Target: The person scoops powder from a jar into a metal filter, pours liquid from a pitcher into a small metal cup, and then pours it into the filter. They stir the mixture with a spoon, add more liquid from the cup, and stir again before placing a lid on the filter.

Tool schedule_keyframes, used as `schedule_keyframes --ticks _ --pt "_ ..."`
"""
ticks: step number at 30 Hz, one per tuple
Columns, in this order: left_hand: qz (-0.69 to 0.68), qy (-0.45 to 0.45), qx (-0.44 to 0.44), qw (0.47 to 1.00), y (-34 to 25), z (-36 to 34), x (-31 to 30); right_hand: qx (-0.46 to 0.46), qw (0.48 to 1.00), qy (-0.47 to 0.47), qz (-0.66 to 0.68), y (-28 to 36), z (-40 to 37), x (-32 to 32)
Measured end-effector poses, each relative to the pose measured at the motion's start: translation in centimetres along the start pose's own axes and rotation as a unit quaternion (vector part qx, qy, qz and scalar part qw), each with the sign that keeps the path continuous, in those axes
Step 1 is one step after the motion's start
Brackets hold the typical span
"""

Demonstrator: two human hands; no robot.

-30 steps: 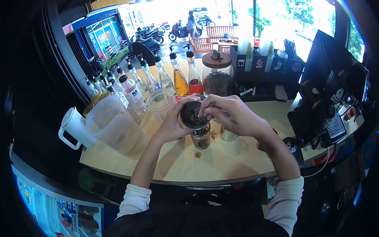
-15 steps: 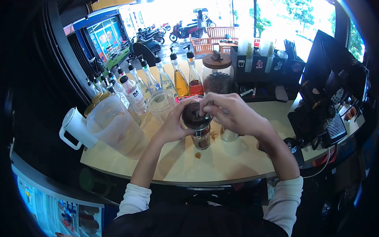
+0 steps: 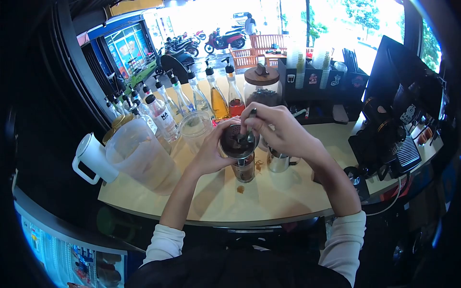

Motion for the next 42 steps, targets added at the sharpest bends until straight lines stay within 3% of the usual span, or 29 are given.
schedule_keyframes --ticks 5,8,12,14,18,21,26,28,29,31,35,40,42 --pt "0.004 -0.02 0.028 0.999 0.0 -0.1 0.1 -0.006 1.0 0.005 -0.003 0.1 0.1 0.2" --pt "-0.032 -0.04 -0.013 0.999 0.1 -0.5 0.2 0.005 0.999 -0.027 0.017 -0.3 0.0 0.2" --pt "-0.063 -0.057 0.0 0.996 1.6 -0.7 0.3 -0.023 1.0 0.021 -0.003 0.0 -0.1 0.8" --pt "-0.094 -0.064 0.0 0.994 2.1 -0.9 0.5 -0.011 0.999 -0.051 0.013 -0.3 -0.1 0.5" --pt "-0.109 -0.078 0.031 0.99 2.6 -0.9 0.6 -0.003 1.0 0.007 0.007 0.3 -0.2 0.8" --pt "-0.135 -0.088 0.039 0.986 2.0 -0.9 0.9 -0.016 0.993 -0.11 0.039 -1.1 -0.2 1.2" --pt "-0.14 -0.102 0.033 0.984 2.4 -1.1 1.7 0.02 0.979 -0.187 0.076 -1.0 -0.4 3.4" --pt "-0.133 -0.124 0.045 0.982 2.3 -1.1 2.1 0.028 0.945 -0.258 0.197 -0.7 -0.6 4.0" --pt "-0.132 -0.124 0.045 0.982 2.4 -1.1 2.1 0.028 0.945 -0.258 0.198 -0.7 -0.9 4.1" --pt "-0.137 -0.112 0.044 0.983 2.4 -1.1 2.0 0.02 0.988 -0.153 0.015 -0.6 -1.4 4.3" --pt "-0.147 -0.112 0.044 0.982 2.7 -1.0 2.1 0.018 0.967 -0.237 0.09 -0.5 -1.3 4.0" --pt "-0.155 -0.107 0.047 0.981 2.4 -0.8 2.0 0.005 0.988 -0.154 -0.008 -0.7 -1.8 4.3" --pt "-0.153 -0.105 0.05 0.981 2.4 -0.7 2.0 0.005 0.969 -0.232 0.09 -0.9 -1.6 4.1"
Point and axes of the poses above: each hand's wrist, its own z-axis towards the middle knuckle, its own x-axis out of the palm, y = z × x, the point moved 1 cm from there along z, towards the middle knuckle, and after that the axes turned 6 degrees about -z, right-handed, at the moved point
